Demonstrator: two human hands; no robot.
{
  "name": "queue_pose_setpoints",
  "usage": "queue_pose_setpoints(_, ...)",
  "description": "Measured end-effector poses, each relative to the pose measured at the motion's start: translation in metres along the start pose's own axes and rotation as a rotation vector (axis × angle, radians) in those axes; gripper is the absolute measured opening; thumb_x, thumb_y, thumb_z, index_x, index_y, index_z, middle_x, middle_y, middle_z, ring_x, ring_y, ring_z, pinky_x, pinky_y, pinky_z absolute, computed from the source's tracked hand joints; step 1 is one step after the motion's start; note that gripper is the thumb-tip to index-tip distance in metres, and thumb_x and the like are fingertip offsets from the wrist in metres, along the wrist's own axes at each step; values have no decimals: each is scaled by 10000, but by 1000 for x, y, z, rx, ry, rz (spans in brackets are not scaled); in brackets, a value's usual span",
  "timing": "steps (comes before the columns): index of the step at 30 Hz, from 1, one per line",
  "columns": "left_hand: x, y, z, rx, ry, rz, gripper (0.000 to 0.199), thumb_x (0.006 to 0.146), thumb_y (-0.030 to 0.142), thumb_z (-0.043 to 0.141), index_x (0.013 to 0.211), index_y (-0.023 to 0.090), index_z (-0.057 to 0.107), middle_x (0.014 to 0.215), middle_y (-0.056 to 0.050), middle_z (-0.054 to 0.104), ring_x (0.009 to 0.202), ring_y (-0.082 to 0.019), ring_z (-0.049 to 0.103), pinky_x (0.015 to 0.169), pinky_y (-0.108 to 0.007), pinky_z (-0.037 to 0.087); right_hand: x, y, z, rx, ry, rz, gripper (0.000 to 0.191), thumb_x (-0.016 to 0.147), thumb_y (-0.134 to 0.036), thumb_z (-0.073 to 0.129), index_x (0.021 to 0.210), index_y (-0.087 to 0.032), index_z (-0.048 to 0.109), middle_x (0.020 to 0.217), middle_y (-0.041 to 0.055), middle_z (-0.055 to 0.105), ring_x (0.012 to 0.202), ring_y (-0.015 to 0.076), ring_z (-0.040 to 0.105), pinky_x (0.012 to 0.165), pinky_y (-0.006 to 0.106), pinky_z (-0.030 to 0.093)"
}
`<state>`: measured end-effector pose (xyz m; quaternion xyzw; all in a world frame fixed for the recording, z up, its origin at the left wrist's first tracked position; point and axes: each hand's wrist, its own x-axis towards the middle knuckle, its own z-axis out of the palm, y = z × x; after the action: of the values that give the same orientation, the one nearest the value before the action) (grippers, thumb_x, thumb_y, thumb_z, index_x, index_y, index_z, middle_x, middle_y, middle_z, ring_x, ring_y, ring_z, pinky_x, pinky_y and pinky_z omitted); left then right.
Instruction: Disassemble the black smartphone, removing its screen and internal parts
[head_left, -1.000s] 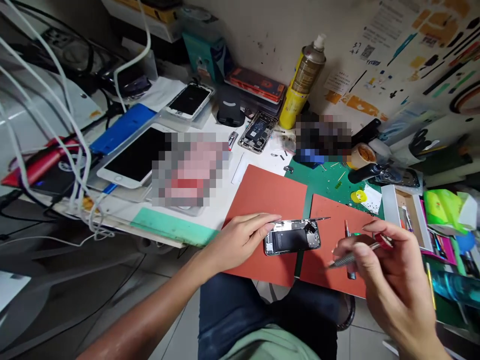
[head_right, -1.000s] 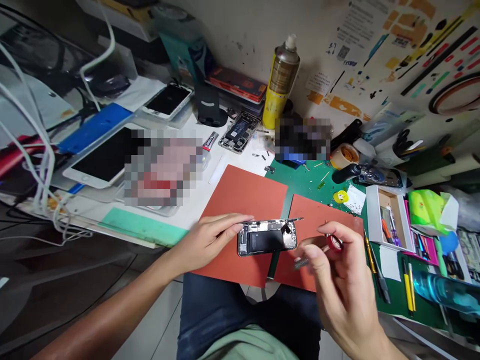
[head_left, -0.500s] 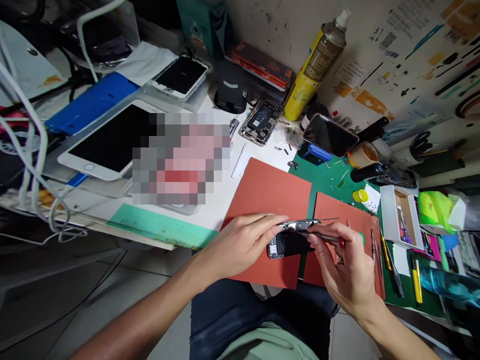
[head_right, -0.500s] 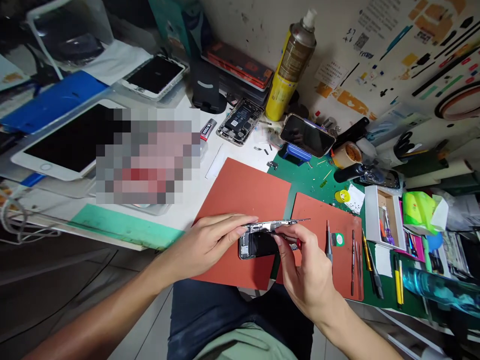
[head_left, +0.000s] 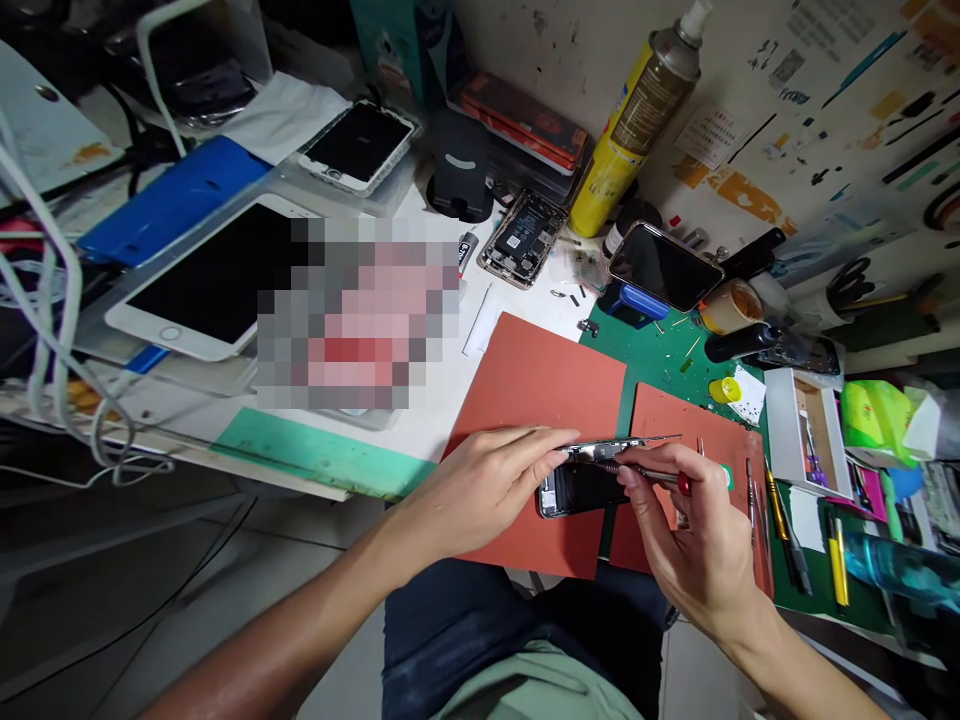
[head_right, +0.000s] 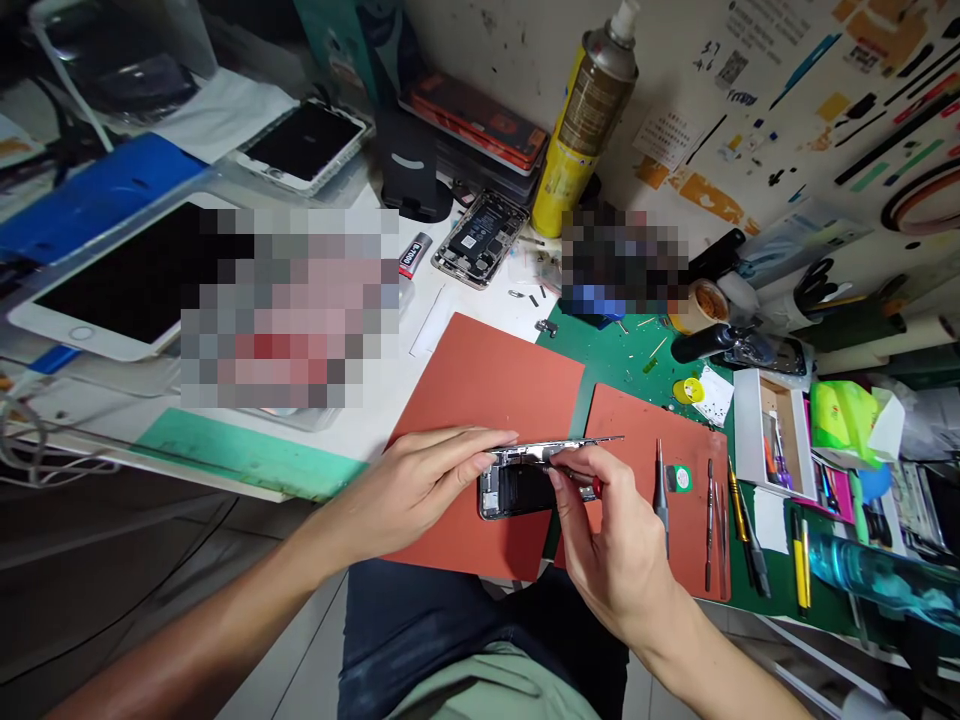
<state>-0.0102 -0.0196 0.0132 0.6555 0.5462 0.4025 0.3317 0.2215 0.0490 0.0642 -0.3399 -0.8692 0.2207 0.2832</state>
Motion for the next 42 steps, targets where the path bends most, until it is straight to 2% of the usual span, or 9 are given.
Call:
queue_pose_setpoints(12, -1, 1, 0, 15, -4, 4, 386, 1174, 330, 398, 1444, 259, 665, 1372, -26, 781, 1238, -198, 754, 1066, -366, 619, -2, 2, 1, 20, -6, 32, 313, 1043, -97, 636, 1319, -231, 572, 1115, 60, 800, 992, 184, 832, 872, 297, 719)
queue_pose_setpoints(18, 0, 1, -1, 12, -13, -22, 399, 1168, 338, 399, 1459, 289, 668, 1384, -19, 776, 1250, -211, 751, 1064, -365, 625, 5, -3, -5, -66, -73, -69, 353, 1044, -75, 607, 1356, -231, 554, 1154, 80, 787, 1025, 201, 820, 867, 317, 706)
queue_pose_setpoints(21, -1, 1, 0, 10, -7, -14, 398, 1167, 335, 402, 1464, 288, 662, 1390, -23, 774, 1245, -209, 753, 1070, -372, 624, 10, -3, -8, -216, -106, -150, 282, 1052, -125, 636, 1310, -224, 579, 1062, 64, 781, 878, 198, 798, 758, 327, 671)
queue_pose_setpoints(23, -1, 0, 0, 9, -2, -6, 392, 1168, 326, 405, 1462, 282, 660, 1396, -25, 772, 1243, -206, 753, 1074, -376, 621, 12, -2, -9, -319, -74, -178, 179, 1049, -174, 685, 1195, -230, 599, 907, 18, 750, 693, 163, 724, 622, 300, 595)
queue_pose_setpoints(25, -1, 0, 1, 8, -1, -2, 384, 1170, 321, 407, 1457, 271, 657, 1392, -24, 773, 1241, -203, 753, 1069, -375, 620, 14, -1, -9, -349, -67, -200, 128, 1049, -175, 687, 1084, -238, 581, 798, -19, 690, 594, 136, 634, 555, 284, 521)
queue_pose_setpoints(29, 0, 0, 1, 15, -6, 2, 374, 1174, 320, 406, 1446, 241, 651, 1378, -22, 779, 1249, -201, 750, 1067, -365, 617, 16, -2, -10, -280, -189, -234, 118, 1053, -115, 596, 1080, -222, 554, 878, 19, 668, 720, 155, 642, 639, 298, 537)
queue_pose_setpoints(33, -1, 1, 1, 44, -1, 11, 371, 1174, 303, 401, 1459, 250, 633, 1412, -16, 765, 1285, -196, 738, 1108, -367, 606, 16, -3, -10, -332, -146, -287, 136, 1041, -113, 626, 1094, -218, 558, 822, -3, 632, 668, 146, 587, 603, 298, 491)
queue_pose_setpoints(36, -2, 2, 2, 78, 22, 44, 378, 1170, 267, 394, 1494, 249, 588, 1448, -18, 745, 1303, -190, 731, 1128, -353, 600, 16, -2, -9, -289, -164, -284, 150, 1036, -103, 617, 1128, -207, 560, 832, 2, 632, 670, 145, 584, 601, 300, 485)
queue_pose_setpoints(42, -5, 1, 3, 66, 66, 121, 362, 1140, 160, 406, 1462, 252, 543, 1444, -36, 741, 1249, -172, 758, 1062, -314, 637, 17, -3, -10, -281, -164, -280, 150, 1028, -105, 614, 1138, -194, 563, 842, 7, 642, 672, 144, 598, 595, 292, 486)
